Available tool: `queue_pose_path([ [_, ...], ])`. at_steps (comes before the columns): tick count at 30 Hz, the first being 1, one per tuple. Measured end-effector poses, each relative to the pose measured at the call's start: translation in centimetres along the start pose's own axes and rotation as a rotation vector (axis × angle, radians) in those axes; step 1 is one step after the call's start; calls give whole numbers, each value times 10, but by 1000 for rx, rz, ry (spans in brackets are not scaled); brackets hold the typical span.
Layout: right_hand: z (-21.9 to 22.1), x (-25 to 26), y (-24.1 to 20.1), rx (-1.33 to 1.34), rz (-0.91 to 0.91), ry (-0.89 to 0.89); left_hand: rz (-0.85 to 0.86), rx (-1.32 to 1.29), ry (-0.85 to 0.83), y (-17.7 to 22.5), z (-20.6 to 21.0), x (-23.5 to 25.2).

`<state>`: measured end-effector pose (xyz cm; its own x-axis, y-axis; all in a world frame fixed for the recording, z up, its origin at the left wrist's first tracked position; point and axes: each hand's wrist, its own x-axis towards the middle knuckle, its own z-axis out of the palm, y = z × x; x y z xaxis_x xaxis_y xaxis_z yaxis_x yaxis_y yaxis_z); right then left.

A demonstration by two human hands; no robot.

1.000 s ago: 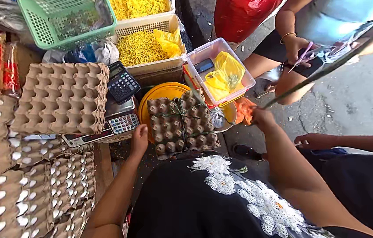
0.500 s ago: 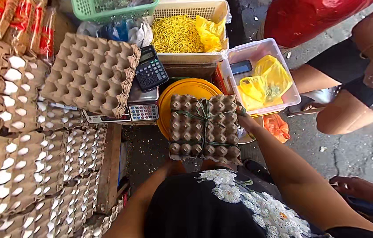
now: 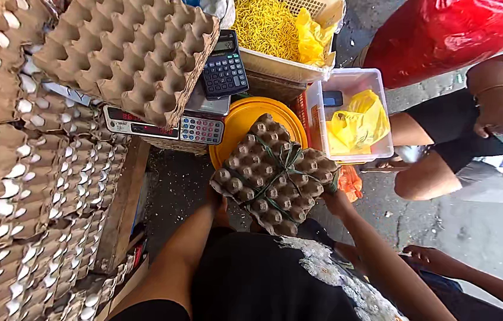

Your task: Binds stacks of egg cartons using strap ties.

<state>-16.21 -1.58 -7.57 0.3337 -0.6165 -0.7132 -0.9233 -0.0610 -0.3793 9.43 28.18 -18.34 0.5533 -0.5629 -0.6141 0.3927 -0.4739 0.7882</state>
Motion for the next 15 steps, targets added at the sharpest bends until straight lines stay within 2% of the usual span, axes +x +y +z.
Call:
queue_pose_path([
  [1,0,-7,-7,14,2,35,-60,138,10,24,1,-6],
  [2,-1,-15,-13,22,-7,63,-31,279,6,32,-1,-9],
  [4,-10,-33,-25,39,-66,110,115,472,-33,26,-6,-4],
  [5,-15,-42,-30,60,-114,131,136,460,-57,24,-8,-1],
  [6,-20,-53,-35,80,-160,149,116,323,-89,20,-7,2],
  [7,-24,-65,-40,87,-205,170,34,71,-130,21,-4,2],
  [9,-31,-86,-48,72,-285,201,-240,-429,-140,35,8,-1],
  [11,-35,-105,-52,33,-348,231,-434,-540,-112,52,18,-5],
  [15,-35,-135,-64,2,-322,303,-541,-438,-186,69,28,-2],
])
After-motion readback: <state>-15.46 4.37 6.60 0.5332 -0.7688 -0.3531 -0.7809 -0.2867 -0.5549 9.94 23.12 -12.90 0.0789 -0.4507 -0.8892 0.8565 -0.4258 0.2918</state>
